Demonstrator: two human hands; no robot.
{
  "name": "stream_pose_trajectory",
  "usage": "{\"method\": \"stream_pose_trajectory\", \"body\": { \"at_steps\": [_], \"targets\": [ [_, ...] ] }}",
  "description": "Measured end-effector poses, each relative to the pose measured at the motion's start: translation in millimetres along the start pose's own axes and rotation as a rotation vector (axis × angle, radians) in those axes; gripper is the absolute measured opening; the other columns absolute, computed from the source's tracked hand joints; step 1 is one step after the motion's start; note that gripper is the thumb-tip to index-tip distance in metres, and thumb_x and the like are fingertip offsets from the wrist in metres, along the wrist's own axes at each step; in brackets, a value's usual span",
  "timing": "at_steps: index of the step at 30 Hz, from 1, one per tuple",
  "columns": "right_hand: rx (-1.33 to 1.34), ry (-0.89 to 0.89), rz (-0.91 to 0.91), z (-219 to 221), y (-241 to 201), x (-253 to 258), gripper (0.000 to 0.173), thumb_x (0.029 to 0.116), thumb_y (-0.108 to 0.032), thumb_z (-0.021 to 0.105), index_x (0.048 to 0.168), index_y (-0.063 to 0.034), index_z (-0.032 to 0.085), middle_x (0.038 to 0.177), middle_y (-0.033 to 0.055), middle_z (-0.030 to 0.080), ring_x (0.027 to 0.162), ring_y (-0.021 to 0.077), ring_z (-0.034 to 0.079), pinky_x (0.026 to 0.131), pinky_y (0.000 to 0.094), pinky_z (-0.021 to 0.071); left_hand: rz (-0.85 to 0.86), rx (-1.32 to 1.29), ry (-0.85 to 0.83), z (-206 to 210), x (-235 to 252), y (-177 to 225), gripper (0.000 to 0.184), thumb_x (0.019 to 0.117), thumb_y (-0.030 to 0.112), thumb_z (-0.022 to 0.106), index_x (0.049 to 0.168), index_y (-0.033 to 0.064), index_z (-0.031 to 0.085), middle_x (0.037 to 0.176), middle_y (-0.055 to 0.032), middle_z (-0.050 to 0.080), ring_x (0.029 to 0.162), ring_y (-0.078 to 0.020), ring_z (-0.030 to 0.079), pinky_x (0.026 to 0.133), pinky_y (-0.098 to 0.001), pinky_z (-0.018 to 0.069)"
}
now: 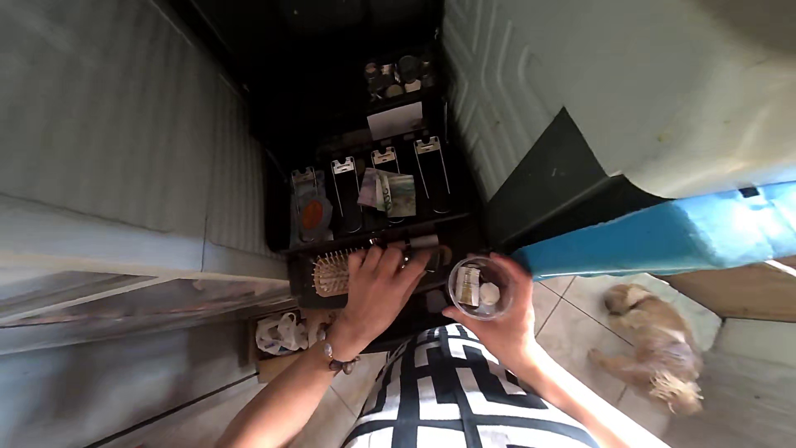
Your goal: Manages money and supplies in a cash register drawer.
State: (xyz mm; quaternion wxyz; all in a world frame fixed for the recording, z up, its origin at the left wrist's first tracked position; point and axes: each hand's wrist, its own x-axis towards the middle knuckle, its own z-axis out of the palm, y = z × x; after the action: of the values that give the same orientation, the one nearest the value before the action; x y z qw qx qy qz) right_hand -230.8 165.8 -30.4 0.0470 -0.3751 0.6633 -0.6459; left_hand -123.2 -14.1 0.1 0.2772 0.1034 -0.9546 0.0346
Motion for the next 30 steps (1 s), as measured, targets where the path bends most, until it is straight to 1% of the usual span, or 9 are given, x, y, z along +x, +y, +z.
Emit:
{"method": "stream_pose_trajectory", "body": {
  "at_steps": [4, 7, 9, 12, 17, 20, 23, 26, 30],
  "targets": [
    [-0.013, -0.007, -0.016, 4, 4, 5, 0.087, 0.0728, -0.035, 0.093, 0.140, -0.0114, 0.042, 0.128, 0.0016, 0.067, 0.121, 0.0044, 0.062, 0.106, 0.0256, 0.0515, -0.071, -0.037, 0.018, 3, 1, 6, 0.014, 0.0966, 0.033, 0.067, 0.102, 0.0270, 0.079, 0.072, -0.0035, 0.058, 0.072, -0.0228, 0.056, 0.082, -0.0440, 0.0373],
    [-0.039, 0.002, -0.025, 8, 5, 11, 0.088, 0.0725, -0.036, 0.093, 0.140, -0.0087, 0.043, 0.125, 0.0040, 0.067, 0.121, 0.0041, 0.062, 0.106, 0.0251, 0.0509, -0.081, -0.047, 0.025, 5, -2, 7, 0.012, 0.0926, 0.031, 0.069, 0.095, 0.0252, 0.079, 0.072, -0.0030, 0.060, 0.071, -0.0234, 0.058, 0.080, -0.0455, 0.0392],
    [-0.043, 0.009, -0.031, 9, 5, 12, 0.089, 0.0724, -0.037, 0.092, 0.140, -0.0061, 0.042, 0.125, 0.0052, 0.067, 0.120, 0.0027, 0.061, 0.106, 0.0238, 0.0503, -0.083, -0.034, 0.024, 3, -1, 7, 0.016, 0.0906, 0.036, 0.071, 0.100, 0.0252, 0.079, 0.076, -0.0032, 0.063, 0.074, -0.0242, 0.059, 0.083, -0.0461, 0.0390],
    [-0.031, 0.005, -0.028, 9, 4, 12, 0.089, 0.0724, -0.036, 0.092, 0.140, -0.0069, 0.042, 0.127, 0.0033, 0.065, 0.121, 0.0006, 0.060, 0.106, 0.0226, 0.0496, -0.057, -0.021, -0.034, 0, 8, 11, 0.027, 0.0904, 0.040, 0.072, 0.114, 0.0270, 0.079, 0.077, -0.0044, 0.060, 0.078, -0.0248, 0.057, 0.085, -0.0467, 0.0364],
    [0.019, -0.007, -0.069, 7, 7, 10, 0.086, 0.0739, -0.035, 0.092, 0.142, -0.0188, 0.042, 0.131, -0.0045, 0.064, 0.124, 0.0025, 0.059, 0.107, 0.0259, 0.0503, 0.018, 0.022, -0.185, 4, 23, 20, 0.034, 0.0932, 0.020, 0.070, 0.124, 0.0342, 0.074, 0.086, -0.0078, 0.057, 0.084, -0.0277, 0.056, 0.084, -0.0492, 0.0376],
    [0.015, -0.016, -0.085, 6, 7, 8, 0.085, 0.0742, -0.036, 0.092, 0.142, -0.0182, 0.043, 0.130, -0.0028, 0.064, 0.123, 0.0041, 0.060, 0.107, 0.0265, 0.0512, 0.040, 0.035, -0.216, 4, 19, 15, 0.034, 0.0950, 0.019, 0.068, 0.124, 0.0358, 0.073, 0.086, -0.0087, 0.057, 0.084, -0.0282, 0.057, 0.084, -0.0494, 0.0391],
    [-0.004, -0.011, -0.074, 5, 6, 8, 0.086, 0.0738, -0.037, 0.092, 0.141, -0.0152, 0.043, 0.129, -0.0003, 0.065, 0.122, 0.0045, 0.061, 0.107, 0.0265, 0.0512, 0.054, 0.019, -0.197, 3, 9, 5, 0.024, 0.0997, 0.028, 0.064, 0.122, 0.0316, 0.073, 0.085, -0.0087, 0.058, 0.082, -0.0282, 0.058, 0.085, -0.0480, 0.0419],
    [-0.011, -0.002, -0.049, 8, 5, 9, 0.087, 0.0728, -0.036, 0.093, 0.140, -0.0129, 0.043, 0.128, 0.0018, 0.066, 0.120, 0.0048, 0.062, 0.106, 0.0264, 0.0519, 0.072, 0.035, -0.182, 1, 4, 0, 0.021, 0.0980, 0.027, 0.064, 0.116, 0.0261, 0.075, 0.086, -0.0085, 0.061, 0.083, -0.0284, 0.061, 0.087, -0.0475, 0.0443],
    [-0.019, 0.008, -0.002, 14, 2, 16, 0.089, 0.0717, -0.033, 0.093, 0.139, -0.0046, 0.043, 0.127, 0.0074, 0.068, 0.122, 0.0059, 0.062, 0.105, 0.0259, 0.0514, 0.090, 0.086, -0.126, 0, 4, -4, 0.020, 0.0956, 0.028, 0.064, 0.111, 0.0274, 0.076, 0.081, -0.0062, 0.057, 0.082, -0.0268, 0.056, 0.090, -0.0478, 0.0367]
  ]
}}
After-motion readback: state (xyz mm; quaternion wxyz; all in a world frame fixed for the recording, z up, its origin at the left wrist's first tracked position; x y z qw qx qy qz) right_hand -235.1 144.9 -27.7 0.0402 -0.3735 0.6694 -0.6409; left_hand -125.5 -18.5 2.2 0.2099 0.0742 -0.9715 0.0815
